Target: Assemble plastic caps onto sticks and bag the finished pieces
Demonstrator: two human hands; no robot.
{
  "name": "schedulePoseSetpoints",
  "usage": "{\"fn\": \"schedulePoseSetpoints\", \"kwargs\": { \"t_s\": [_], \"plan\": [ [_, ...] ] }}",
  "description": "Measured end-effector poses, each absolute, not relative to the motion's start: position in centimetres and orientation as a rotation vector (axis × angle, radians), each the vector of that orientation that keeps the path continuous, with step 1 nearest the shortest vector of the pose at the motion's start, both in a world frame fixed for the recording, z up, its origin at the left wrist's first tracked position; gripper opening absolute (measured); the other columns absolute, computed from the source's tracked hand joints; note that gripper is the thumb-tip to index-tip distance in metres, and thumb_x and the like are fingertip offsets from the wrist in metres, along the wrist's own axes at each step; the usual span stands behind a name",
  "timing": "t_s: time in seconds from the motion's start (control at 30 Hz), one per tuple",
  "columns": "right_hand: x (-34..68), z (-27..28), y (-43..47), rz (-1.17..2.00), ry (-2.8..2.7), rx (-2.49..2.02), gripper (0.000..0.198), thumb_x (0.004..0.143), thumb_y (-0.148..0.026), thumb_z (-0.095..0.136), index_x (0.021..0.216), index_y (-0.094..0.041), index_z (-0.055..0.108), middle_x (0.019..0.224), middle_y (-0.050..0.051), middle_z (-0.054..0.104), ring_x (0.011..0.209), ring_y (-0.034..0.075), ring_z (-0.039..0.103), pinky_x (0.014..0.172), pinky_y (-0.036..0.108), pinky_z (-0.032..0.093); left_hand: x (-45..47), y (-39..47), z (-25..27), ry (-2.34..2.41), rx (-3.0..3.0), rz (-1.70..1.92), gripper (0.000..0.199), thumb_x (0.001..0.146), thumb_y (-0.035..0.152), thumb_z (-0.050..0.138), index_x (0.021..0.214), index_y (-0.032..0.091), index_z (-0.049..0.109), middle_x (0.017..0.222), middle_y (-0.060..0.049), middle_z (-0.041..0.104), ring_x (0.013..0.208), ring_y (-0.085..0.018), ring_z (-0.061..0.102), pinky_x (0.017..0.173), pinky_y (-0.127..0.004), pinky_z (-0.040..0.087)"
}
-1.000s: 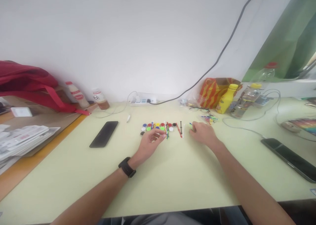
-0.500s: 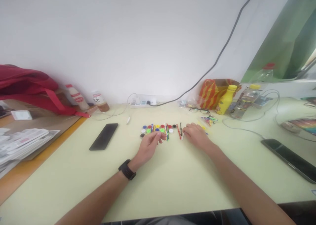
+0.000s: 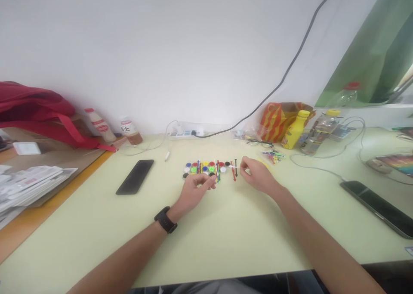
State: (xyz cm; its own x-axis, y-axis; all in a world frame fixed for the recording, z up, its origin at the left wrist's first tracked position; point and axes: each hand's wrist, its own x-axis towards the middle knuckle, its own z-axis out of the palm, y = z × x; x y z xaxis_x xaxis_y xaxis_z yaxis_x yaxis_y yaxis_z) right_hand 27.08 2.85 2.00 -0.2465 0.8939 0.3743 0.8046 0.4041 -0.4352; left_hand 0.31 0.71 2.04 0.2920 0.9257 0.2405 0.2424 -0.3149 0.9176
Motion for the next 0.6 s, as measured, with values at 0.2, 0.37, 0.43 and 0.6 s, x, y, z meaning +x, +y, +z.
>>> {"fn": "schedulePoseSetpoints", "kwargs": {
  "t_s": [0.2,0.37,0.43,0.6],
  "plan": [
    [26.0,1.2,2.7,0.279,-2.100,-1.300,0.027,0.093,-0.015,0.047,0.112,-0.023,0.065,0.102,0.006,0.071,0.087,0.020,0.065,0.076,0.031,0.046,0.3,0.9,1.7,1.048,1.718,1.065,0.039,0.093,0.049,0.064,0.071,0.018,0.074,0.070,-0.005,0.073,0.068,-0.018,0.065,0.062,-0.027,0.048],
    [25.5,0.5,3.0,0.271,-2.129,-1.239,0.025,0.097,-0.017,0.046,0.099,-0.022,0.070,0.094,0.006,0.068,0.086,0.020,0.064,0.079,0.032,0.047,0.3,0.7,2.0,1.056,1.759,1.031,0.038,0.093,0.049,0.064,0.072,0.019,0.074,0.072,-0.005,0.074,0.069,-0.018,0.065,0.063,-0.027,0.048],
    [25.4,0.4,3.0,0.279,-2.119,-1.206,0.026,0.099,-0.018,0.045,0.102,-0.022,0.070,0.093,0.006,0.067,0.087,0.021,0.064,0.079,0.032,0.047,0.3,0.6,2.0,1.050,1.772,1.033,0.039,0.093,0.050,0.064,0.072,0.019,0.075,0.071,-0.005,0.074,0.069,-0.018,0.065,0.064,-0.028,0.048],
    [25.1,0.1,3.1,0.276,-2.136,-1.169,0.027,0.102,-0.019,0.042,0.105,-0.022,0.069,0.095,0.007,0.065,0.086,0.020,0.062,0.081,0.033,0.047,0.3,0.6,1.8,1.057,1.743,1.027,0.038,0.092,0.050,0.064,0.073,0.019,0.074,0.072,-0.005,0.074,0.069,-0.019,0.065,0.063,-0.028,0.049]
  ]
}}
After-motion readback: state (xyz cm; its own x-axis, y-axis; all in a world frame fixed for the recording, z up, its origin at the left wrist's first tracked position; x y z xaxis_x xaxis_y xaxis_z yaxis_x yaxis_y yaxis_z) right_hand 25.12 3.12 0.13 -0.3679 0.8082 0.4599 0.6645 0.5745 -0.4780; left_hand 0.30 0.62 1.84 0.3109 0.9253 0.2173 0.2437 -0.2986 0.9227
